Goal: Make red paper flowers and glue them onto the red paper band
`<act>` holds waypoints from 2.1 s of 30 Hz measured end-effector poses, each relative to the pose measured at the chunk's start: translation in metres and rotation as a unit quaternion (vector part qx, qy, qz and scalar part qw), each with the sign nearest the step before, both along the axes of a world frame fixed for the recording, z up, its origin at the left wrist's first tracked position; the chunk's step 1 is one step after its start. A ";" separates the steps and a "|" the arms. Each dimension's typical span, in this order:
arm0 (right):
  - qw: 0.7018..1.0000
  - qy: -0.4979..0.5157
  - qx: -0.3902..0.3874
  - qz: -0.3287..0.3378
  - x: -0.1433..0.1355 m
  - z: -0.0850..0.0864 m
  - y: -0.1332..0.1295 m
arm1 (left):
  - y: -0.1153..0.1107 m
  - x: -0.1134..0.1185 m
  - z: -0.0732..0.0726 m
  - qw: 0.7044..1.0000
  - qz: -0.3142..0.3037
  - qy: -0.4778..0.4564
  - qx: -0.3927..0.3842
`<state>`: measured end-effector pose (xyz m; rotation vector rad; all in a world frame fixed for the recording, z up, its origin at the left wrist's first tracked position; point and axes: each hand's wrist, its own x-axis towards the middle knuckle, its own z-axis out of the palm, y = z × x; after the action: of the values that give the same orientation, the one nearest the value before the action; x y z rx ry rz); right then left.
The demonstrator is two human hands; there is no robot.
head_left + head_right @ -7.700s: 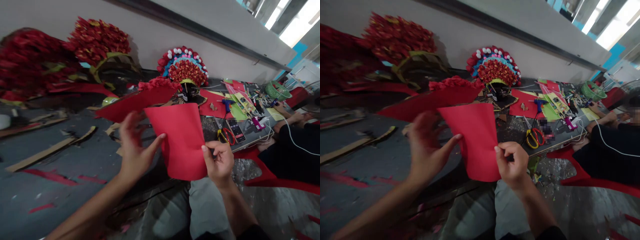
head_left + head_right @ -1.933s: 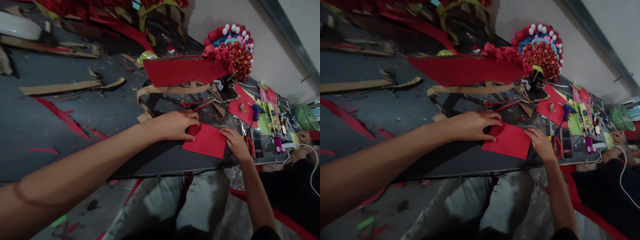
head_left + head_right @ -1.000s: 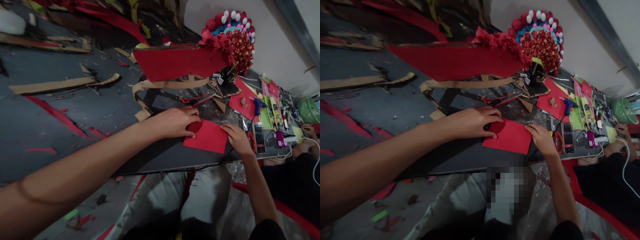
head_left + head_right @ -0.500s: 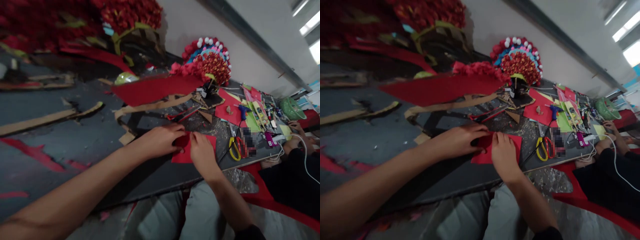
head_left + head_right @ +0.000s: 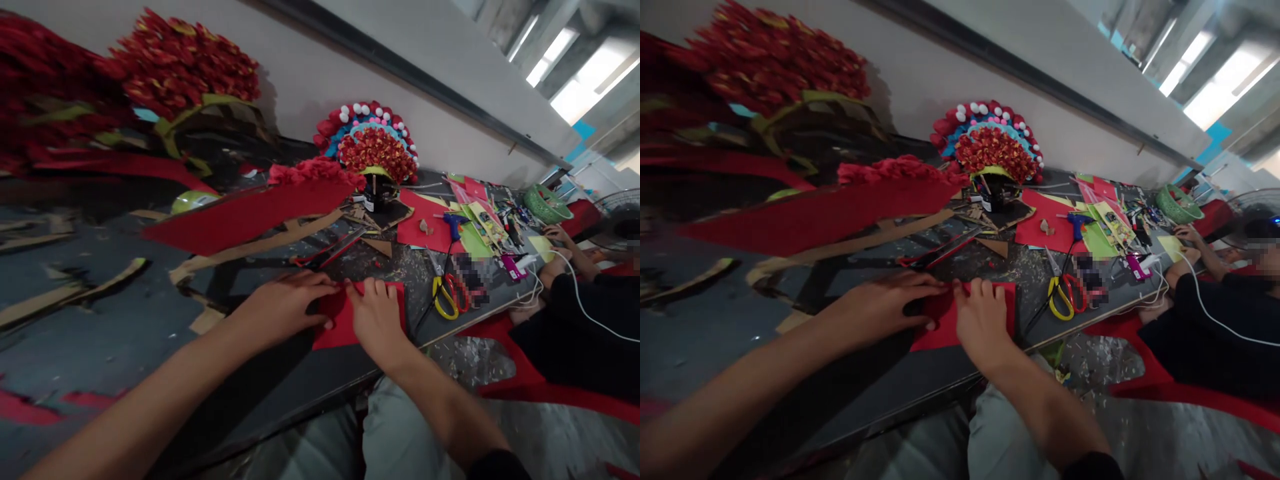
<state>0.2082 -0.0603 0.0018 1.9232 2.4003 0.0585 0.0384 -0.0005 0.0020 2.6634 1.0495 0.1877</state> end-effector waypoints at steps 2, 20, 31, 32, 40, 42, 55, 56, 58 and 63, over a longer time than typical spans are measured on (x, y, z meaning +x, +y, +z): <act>1.000 0.003 0.004 -0.026 0.007 0.000 -0.003 | -0.001 -0.003 -0.001 1.000 -0.002 0.004 0.004; 0.983 0.039 0.046 -0.173 0.053 0.000 -0.017 | -0.014 -0.005 0.017 0.995 0.066 0.073 -0.006; 0.979 0.013 0.066 -0.192 0.052 -0.005 -0.019 | -0.021 -0.005 0.019 0.995 0.059 0.080 0.018; 0.979 0.009 0.066 -0.190 0.052 -0.005 -0.020 | -0.021 -0.004 0.019 0.995 0.058 0.086 0.010; 0.984 -0.018 0.052 -0.169 0.046 -0.006 -0.019 | -0.036 0.004 0.019 0.996 0.028 0.081 0.007; 0.984 -0.024 0.053 -0.169 0.046 -0.007 -0.018 | -0.041 0.006 0.020 0.997 0.020 0.073 0.013; 0.984 -0.009 0.058 -0.170 0.047 -0.006 -0.017 | -0.022 0.019 -0.005 0.997 0.057 -0.020 0.039; 0.984 0.002 0.064 -0.169 0.048 -0.005 -0.016 | -0.019 0.020 -0.009 0.998 0.050 -0.027 0.036; 0.982 0.033 0.094 -0.161 0.050 -0.002 -0.015 | -0.014 0.020 -0.014 0.998 0.039 -0.039 0.036; 0.937 0.230 0.258 -0.049 0.034 0.025 -0.039 | -0.009 0.015 -0.009 0.996 0.033 -0.059 0.051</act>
<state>0.2425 -0.0989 0.0273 2.5235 2.7862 0.2930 0.0537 -0.0095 -0.0068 2.6715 1.1186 0.4176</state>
